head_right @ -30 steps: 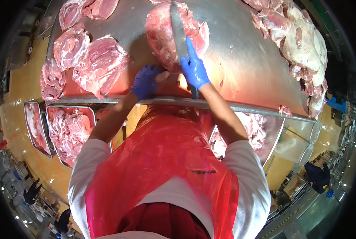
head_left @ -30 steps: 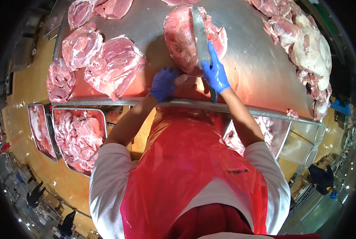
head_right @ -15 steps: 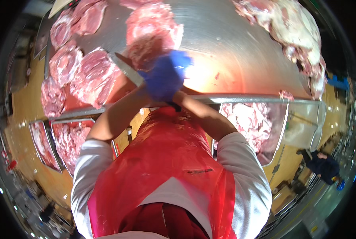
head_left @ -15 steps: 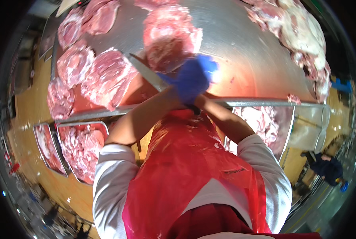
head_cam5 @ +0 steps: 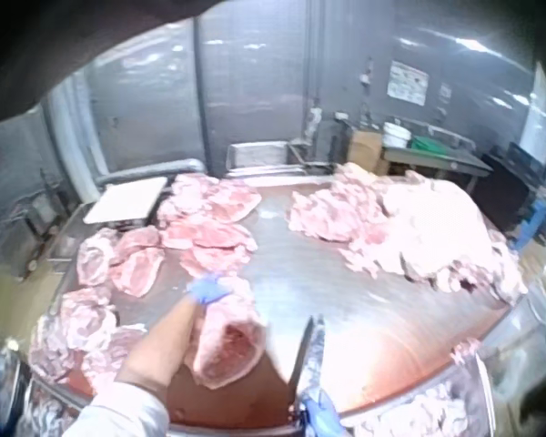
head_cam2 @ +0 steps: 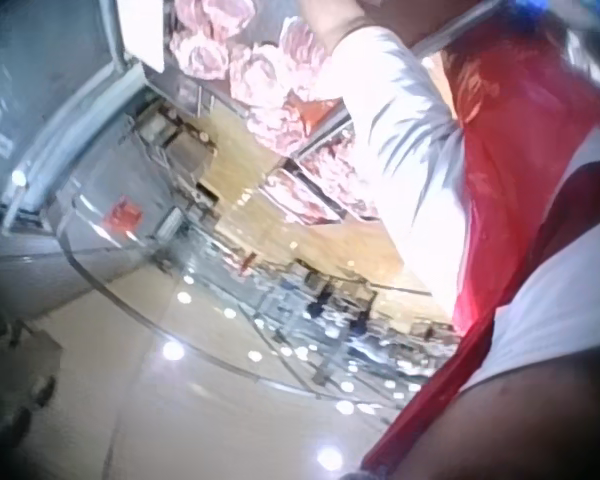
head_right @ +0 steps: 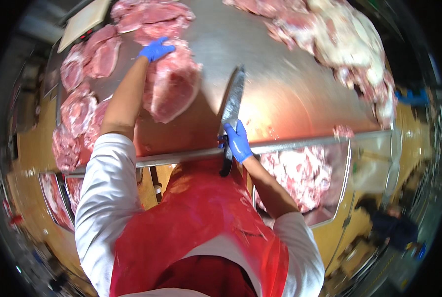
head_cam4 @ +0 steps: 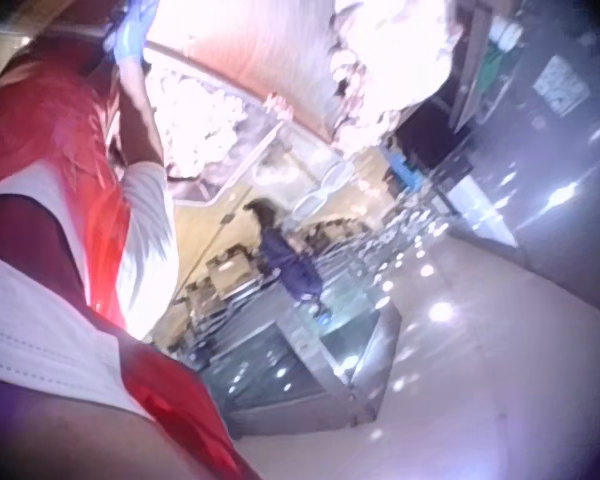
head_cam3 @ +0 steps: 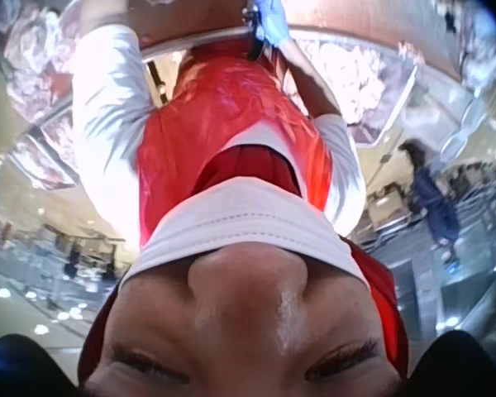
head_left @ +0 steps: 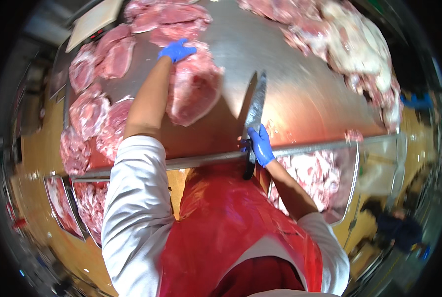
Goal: The person uses a knife to cut large pieces of raw meat on a stainless steel table. They separate fat and trim portions, placing the cut pieces into metal trays below the table.
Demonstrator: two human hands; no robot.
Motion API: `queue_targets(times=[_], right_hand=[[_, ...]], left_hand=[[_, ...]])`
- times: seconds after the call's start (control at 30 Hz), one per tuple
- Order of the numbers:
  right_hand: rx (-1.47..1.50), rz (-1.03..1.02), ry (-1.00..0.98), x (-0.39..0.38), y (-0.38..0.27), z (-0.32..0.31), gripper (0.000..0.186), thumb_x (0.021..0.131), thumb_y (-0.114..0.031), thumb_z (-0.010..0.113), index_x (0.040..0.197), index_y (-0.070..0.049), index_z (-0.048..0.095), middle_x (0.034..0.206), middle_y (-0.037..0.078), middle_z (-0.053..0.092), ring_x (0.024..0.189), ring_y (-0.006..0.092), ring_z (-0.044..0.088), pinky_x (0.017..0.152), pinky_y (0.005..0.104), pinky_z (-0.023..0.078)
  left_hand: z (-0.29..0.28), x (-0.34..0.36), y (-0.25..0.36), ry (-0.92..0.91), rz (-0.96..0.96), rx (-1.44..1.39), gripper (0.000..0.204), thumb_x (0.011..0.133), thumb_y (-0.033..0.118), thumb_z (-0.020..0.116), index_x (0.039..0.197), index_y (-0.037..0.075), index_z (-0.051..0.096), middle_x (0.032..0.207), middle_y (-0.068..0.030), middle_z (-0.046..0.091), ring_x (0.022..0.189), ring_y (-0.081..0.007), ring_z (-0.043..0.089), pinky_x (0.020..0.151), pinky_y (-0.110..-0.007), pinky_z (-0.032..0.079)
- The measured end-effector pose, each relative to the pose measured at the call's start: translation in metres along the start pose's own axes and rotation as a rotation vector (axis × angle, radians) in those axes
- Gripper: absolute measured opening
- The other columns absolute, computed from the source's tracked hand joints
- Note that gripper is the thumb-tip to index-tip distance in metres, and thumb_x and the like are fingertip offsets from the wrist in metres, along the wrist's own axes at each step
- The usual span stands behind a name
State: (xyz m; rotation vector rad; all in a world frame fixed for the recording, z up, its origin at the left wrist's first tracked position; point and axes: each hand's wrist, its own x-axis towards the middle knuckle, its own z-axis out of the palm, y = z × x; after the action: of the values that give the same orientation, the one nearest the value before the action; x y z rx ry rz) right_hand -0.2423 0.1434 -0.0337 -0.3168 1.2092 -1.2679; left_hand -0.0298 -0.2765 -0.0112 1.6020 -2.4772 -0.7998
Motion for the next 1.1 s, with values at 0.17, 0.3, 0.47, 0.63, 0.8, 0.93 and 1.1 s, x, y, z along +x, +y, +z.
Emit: queue_targets(times=[0.17,0.3,0.47,0.63,0.8,0.93,1.1], right_hand=[[-0.046,-0.206,0.091,0.077,0.004,0.049,0.023,0.096,-0.018,0.057,0.115,-0.008,0.051,0.095,0.007,0.057,0.073,0.0184,0.061,0.062,0.0301,0.055],[-0.571,-0.793,0.22,0.145,0.022,0.128,0.032,0.093,-0.019,0.059,0.115,0.003,0.053,0.101,0.009,0.058,0.094,0.0189,0.055,0.087,0.0336,0.046],[-0.867,-0.648,0.285,0.215,-0.017,0.202,0.032,0.093,-0.021,0.055,0.105,0.008,0.057,0.104,0.022,0.057,0.101,0.0306,0.055,0.09,0.0428,0.044],[-0.623,-0.542,0.062,0.197,-0.041,0.231,0.03,0.093,-0.019,0.056,0.107,0.007,0.056,0.104,0.014,0.058,0.094,0.0212,0.056,0.084,0.0357,0.046],[-0.635,-0.506,-0.082,0.139,-0.004,0.228,0.021,0.098,-0.013,0.055,0.114,0.001,0.053,0.098,0.005,0.057,0.086,0.0111,0.052,0.077,0.028,0.046],[-0.589,-0.292,-0.252,0.117,0.02,0.262,0.017,0.098,-0.011,0.055,0.113,-0.005,0.052,0.093,0.001,0.056,0.077,0.0073,0.052,0.067,0.0241,0.045],[-0.533,-0.087,-0.392,0.127,0.029,0.304,0.03,0.095,-0.015,0.056,0.123,-0.004,0.052,0.099,0.001,0.056,0.085,0.0098,0.053,0.073,0.027,0.047]], left_hand=[[0.041,-0.025,-0.026,-0.166,0.208,-0.702,0.066,0.082,0.039,0.076,0.13,0.0,0.053,0.12,-0.0124,0.06,0.11,-0.0201,0.054,0.098,-0.039,0.045],[0.075,-0.08,-0.09,0.445,0.162,-0.498,0.061,0.082,0.037,0.077,0.124,-0.001,0.053,0.094,-0.0087,0.061,0.086,-0.0183,0.054,0.08,-0.039,0.049],[0.003,-0.128,-0.099,0.555,-0.092,-0.533,0.067,0.08,0.035,0.078,0.131,0.002,0.05,0.109,-0.0181,0.06,0.1,-0.0273,0.058,0.085,-0.043,0.05],[-0.057,-0.272,-0.121,0.534,0.132,-0.354,0.05,0.079,0.023,0.079,0.122,0.005,0.061,0.109,-0.0154,0.062,0.102,-0.0329,0.06,0.09,-0.044,0.049],[-0.115,-0.317,-0.238,0.791,-0.245,0.036,0.055,0.08,0.04,0.075,0.125,0.012,0.063,0.127,-0.0207,0.056,0.124,-0.038,0.05,0.104,-0.045,0.042],[-0.128,-0.271,-0.352,0.638,-0.596,-0.034,0.07,0.078,0.068,0.06,0.135,0.028,0.057,0.157,-0.0183,0.027,0.144,-0.0439,0.021,0.113,-0.06,0.024],[-0.114,-0.243,-0.351,0.491,-0.649,-0.009,0.07,0.079,0.071,0.056,0.136,0.031,0.057,0.16,-0.0173,0.019,0.145,-0.0494,0.014,0.115,-0.061,0.019]])
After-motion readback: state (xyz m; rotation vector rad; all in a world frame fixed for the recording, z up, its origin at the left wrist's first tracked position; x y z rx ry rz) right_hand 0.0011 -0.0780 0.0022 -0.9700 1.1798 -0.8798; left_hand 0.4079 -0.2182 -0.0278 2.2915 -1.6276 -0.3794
